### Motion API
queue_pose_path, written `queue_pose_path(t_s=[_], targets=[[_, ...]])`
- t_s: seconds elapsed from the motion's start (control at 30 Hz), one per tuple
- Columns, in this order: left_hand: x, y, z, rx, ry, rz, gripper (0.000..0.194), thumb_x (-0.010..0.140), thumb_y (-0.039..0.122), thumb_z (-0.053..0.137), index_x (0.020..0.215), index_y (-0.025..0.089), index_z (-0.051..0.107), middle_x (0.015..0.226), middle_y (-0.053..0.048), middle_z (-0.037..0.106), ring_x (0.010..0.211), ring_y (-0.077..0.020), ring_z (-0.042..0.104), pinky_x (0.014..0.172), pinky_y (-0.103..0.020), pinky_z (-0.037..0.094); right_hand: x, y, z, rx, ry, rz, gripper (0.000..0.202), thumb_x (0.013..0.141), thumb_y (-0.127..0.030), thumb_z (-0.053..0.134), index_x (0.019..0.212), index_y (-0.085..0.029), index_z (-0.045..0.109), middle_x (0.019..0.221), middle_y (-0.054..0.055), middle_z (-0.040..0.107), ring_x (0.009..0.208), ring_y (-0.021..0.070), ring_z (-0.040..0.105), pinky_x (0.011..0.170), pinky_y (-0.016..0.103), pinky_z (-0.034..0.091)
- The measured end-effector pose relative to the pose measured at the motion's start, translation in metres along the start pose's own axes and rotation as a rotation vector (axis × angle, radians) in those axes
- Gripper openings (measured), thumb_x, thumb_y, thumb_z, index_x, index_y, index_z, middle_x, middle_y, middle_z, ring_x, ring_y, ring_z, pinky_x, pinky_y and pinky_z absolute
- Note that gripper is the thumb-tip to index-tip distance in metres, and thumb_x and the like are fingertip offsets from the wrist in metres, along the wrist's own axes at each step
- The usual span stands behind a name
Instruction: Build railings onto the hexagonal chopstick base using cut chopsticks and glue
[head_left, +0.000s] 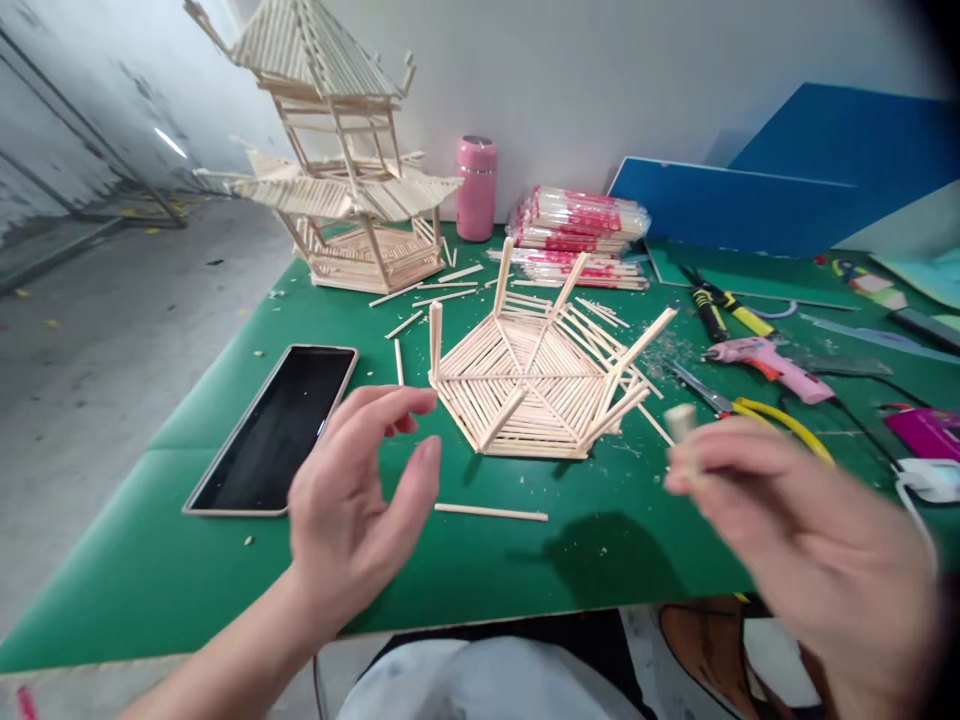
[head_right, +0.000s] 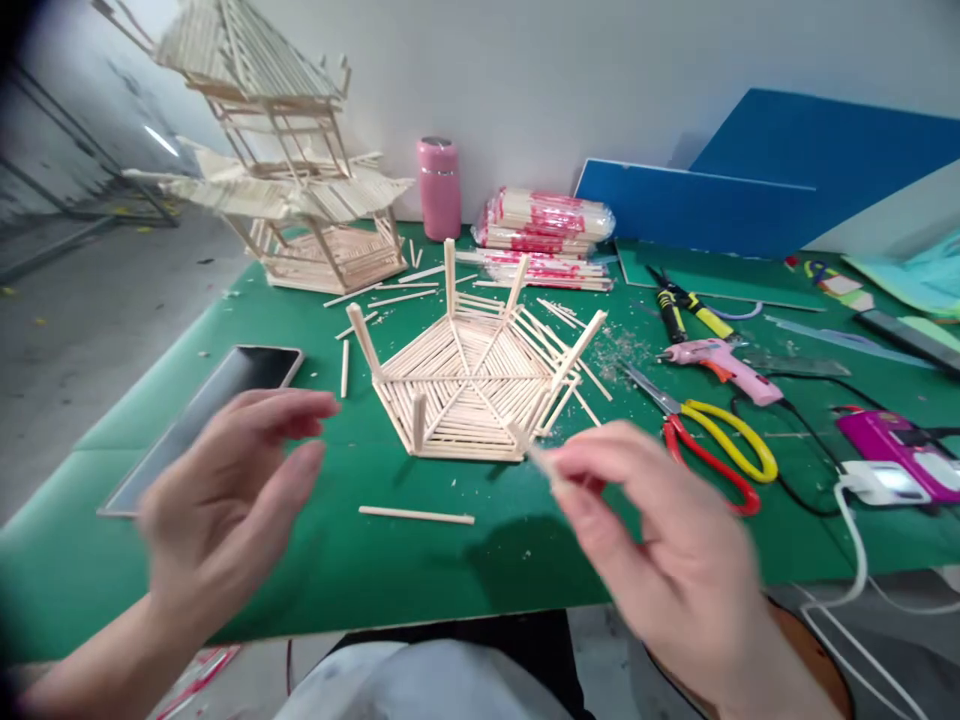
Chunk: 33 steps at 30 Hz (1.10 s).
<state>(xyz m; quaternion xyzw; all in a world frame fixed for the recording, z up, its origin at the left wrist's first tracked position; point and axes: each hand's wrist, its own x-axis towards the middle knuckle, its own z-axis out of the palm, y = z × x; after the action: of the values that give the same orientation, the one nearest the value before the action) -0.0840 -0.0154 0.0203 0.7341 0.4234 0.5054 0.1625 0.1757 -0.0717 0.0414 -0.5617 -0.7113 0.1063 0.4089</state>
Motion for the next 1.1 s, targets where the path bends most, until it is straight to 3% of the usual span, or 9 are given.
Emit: queue_pose_path(t_s=[0.07,0.13,0.3,0.37,0.47,0.63,0.83,0.97,1.1], targets=[[-0.007,0.011,-0.012,0.136,-0.018,0.188,0.027,0.072,0.004,0.055,0.096,0.015,0.056,0.092,-0.007,0.056,0.079,-0.0172,0.053,0.068,-0.031,0.045,-0.016,-0.009,0.02,0.094,-0.238,-0.008,0.016,0.082,-0.016,0.052,0.095,-0.024,0.057,0.087,0.001,0.058,0.076,0.0102,0.056,0.063,0.018,0.045],[-0.018,0.015,-0.017,0.223,-0.164,0.325,0.027,0.07,0.004,0.058,0.095,0.015,0.055,0.089,-0.007,0.057,0.079,-0.0188,0.053,0.069,-0.033,0.044,-0.025,-0.013,0.035,0.127,-0.358,-0.004,0.02,0.083,-0.012,0.05,0.099,-0.022,0.057,0.089,0.002,0.058,0.077,0.0107,0.057,0.065,0.019,0.046],[-0.046,0.0,-0.011,0.424,-0.441,0.295,0.02,0.083,0.009,0.047,0.1,0.014,0.055,0.093,-0.008,0.061,0.085,-0.0211,0.051,0.077,-0.038,0.038,-0.033,-0.007,0.055,0.068,-0.279,0.009,0.018,0.083,-0.012,0.05,0.098,-0.02,0.057,0.087,0.004,0.059,0.076,0.0129,0.058,0.068,0.024,0.047],[-0.051,-0.007,-0.007,0.534,-0.579,0.31,0.025,0.083,0.008,0.045,0.107,0.013,0.053,0.102,-0.011,0.059,0.093,-0.0237,0.049,0.081,-0.039,0.035,-0.034,-0.005,0.061,0.058,-0.259,-0.002,0.017,0.083,-0.013,0.05,0.097,-0.02,0.058,0.086,0.004,0.06,0.076,0.0133,0.058,0.068,0.025,0.048],[-0.048,-0.011,-0.002,0.64,-0.671,0.344,0.026,0.082,0.006,0.042,0.103,0.012,0.056,0.098,-0.011,0.059,0.09,-0.0244,0.049,0.078,-0.039,0.034,-0.033,-0.005,0.07,0.048,-0.246,-0.012,0.017,0.085,-0.014,0.049,0.098,-0.02,0.057,0.084,0.004,0.061,0.075,0.0139,0.059,0.067,0.026,0.048],[-0.038,-0.011,0.004,0.652,-0.725,0.403,0.022,0.081,0.004,0.037,0.081,0.013,0.058,0.072,-0.007,0.055,0.065,-0.0194,0.047,0.065,-0.036,0.034,-0.028,-0.004,0.081,-0.011,-0.199,-0.004,0.016,0.086,-0.017,0.047,0.097,-0.02,0.058,0.084,0.005,0.063,0.074,0.0154,0.059,0.065,0.028,0.048],[-0.034,-0.013,-0.016,0.587,-0.754,0.376,0.025,0.082,0.006,0.033,0.088,0.013,0.056,0.081,-0.009,0.059,0.075,-0.0214,0.051,0.07,-0.037,0.035,-0.029,0.004,0.086,-0.077,-0.183,-0.012,0.014,0.086,-0.019,0.048,0.093,-0.019,0.06,0.084,0.005,0.064,0.077,0.0165,0.059,0.068,0.03,0.048],[-0.036,-0.013,-0.031,0.494,-0.703,0.256,0.021,0.085,0.008,0.034,0.093,0.016,0.053,0.083,-0.006,0.059,0.072,-0.0181,0.052,0.071,-0.034,0.035,-0.028,0.005,0.088,-0.078,-0.176,-0.033,0.014,0.084,-0.017,0.05,0.091,-0.02,0.062,0.083,0.004,0.064,0.076,0.0164,0.058,0.067,0.03,0.048],[-0.039,-0.01,-0.026,0.33,-0.599,0.228,0.016,0.086,0.011,0.035,0.092,0.017,0.049,0.076,-0.003,0.057,0.064,-0.0151,0.051,0.064,-0.029,0.036,-0.03,0.005,0.08,-0.051,-0.168,-0.039,0.014,0.083,-0.016,0.051,0.09,-0.02,0.062,0.081,0.004,0.064,0.073,0.0156,0.058,0.067,0.029,0.049]])
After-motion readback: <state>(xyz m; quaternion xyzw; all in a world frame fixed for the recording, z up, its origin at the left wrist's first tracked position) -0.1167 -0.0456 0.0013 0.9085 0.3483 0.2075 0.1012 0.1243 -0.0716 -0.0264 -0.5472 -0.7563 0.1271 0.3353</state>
